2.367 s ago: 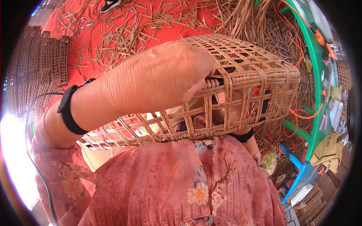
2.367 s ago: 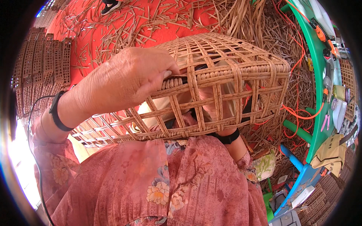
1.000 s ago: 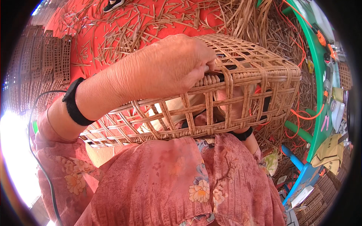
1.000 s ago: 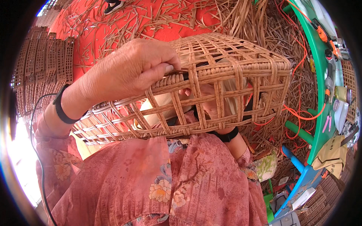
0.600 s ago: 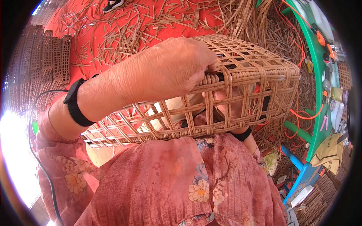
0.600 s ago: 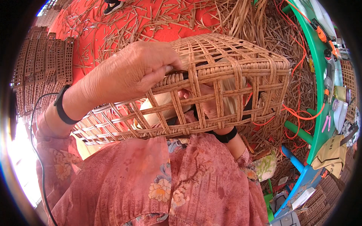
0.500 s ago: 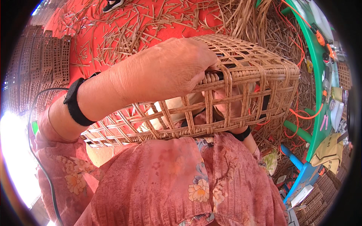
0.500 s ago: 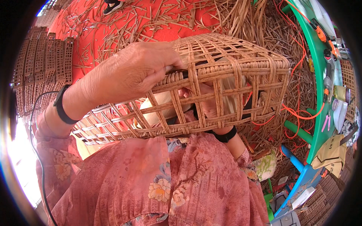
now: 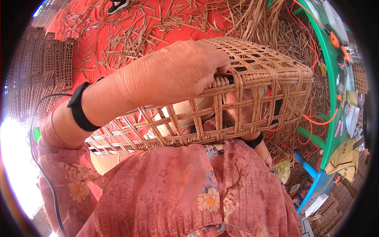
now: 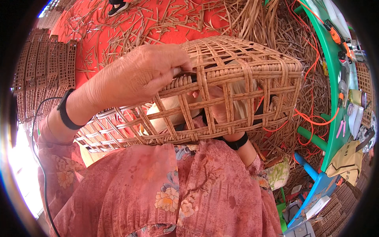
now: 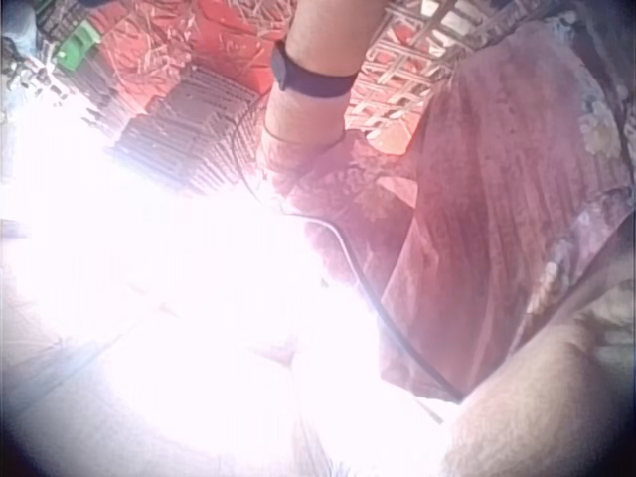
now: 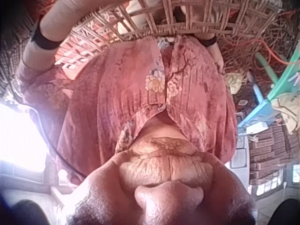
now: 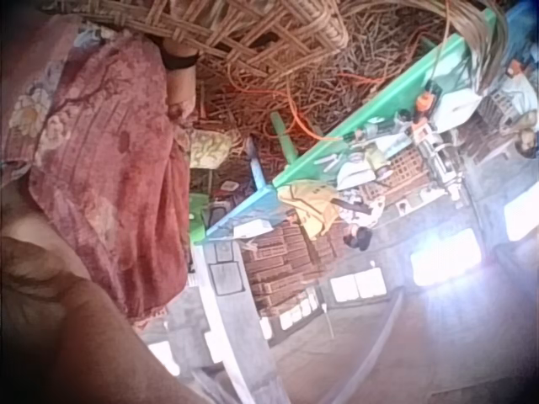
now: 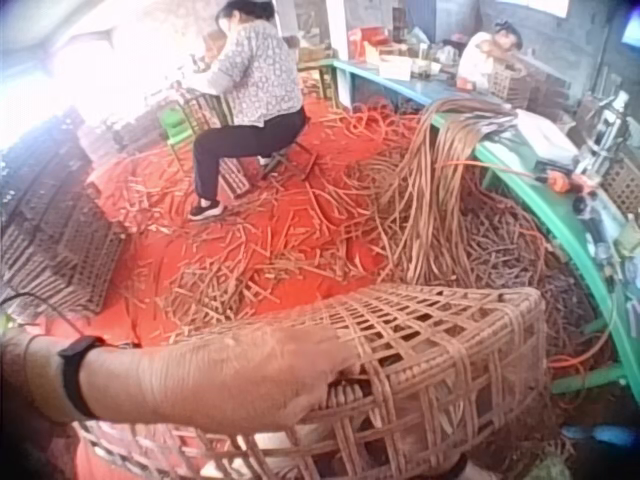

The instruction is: Weaving and stapling rattan strips onto a furniture frame using a pneumatic stapler and pliers.

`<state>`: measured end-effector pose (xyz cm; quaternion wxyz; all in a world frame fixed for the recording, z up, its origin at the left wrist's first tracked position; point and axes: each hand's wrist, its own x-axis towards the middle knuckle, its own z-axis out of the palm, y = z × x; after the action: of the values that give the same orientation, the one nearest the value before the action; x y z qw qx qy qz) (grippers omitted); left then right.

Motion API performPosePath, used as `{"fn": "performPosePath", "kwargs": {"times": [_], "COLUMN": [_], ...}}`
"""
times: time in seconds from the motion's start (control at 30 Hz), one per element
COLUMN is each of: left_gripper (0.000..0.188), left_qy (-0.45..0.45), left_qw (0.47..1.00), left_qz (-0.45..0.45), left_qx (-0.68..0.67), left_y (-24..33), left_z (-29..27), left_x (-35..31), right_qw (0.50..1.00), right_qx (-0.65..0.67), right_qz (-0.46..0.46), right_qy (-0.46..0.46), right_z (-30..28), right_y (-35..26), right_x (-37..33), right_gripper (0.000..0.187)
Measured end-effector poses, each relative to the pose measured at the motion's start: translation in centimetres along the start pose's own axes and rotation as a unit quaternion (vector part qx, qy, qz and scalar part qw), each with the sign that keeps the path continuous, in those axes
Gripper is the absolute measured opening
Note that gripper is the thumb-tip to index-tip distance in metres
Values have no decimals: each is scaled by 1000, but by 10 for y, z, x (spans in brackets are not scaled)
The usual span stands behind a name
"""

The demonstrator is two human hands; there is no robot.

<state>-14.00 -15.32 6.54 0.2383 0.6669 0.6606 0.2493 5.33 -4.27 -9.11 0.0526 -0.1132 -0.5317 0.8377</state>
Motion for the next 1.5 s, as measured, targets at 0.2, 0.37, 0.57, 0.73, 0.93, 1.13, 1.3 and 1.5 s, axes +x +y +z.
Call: {"fn": "performPosePath", "kwargs": {"times": [0.2,0.37,0.57,0.73,0.93,1.13,1.3,1.5], "left_gripper": [20,19,21,22,19,15,15,15], "left_qy": [-4,15,40,58,25,-52,-81,-104], "left_qw": [1000,998,995,990,986,971,940,900], "left_qz": [4,-19,14,28,29,-28,-98,-169], "left_qx": [-2,-50,-93,-123,-163,-233,-317,-388], "left_y": [-3,-4,-7,-9,-12,-14,-19,-24], "left_z": [-1,0,-4,-3,-7,-15,-11,-11], "left_x": [-1,-2,-2,-2,1,5,12,13], "right_qw": [1000,1000,1000,1000,999,999,998,997], "right_qx": [5,7,3,6,14,19,27,39], "right_qz": [6,8,1,-5,-10,-9,-8,1], "right_qy": [-2,1,14,27,35,44,51,60], "right_z": [1,4,5,4,5,5,4,2], "right_y": [3,3,0,-4,-3,-3,-1,0], "right_x": [3,3,0,-3,-4,-4,-3,-2], "right_gripper": [21,22,23,24,25,26,27,28]}}
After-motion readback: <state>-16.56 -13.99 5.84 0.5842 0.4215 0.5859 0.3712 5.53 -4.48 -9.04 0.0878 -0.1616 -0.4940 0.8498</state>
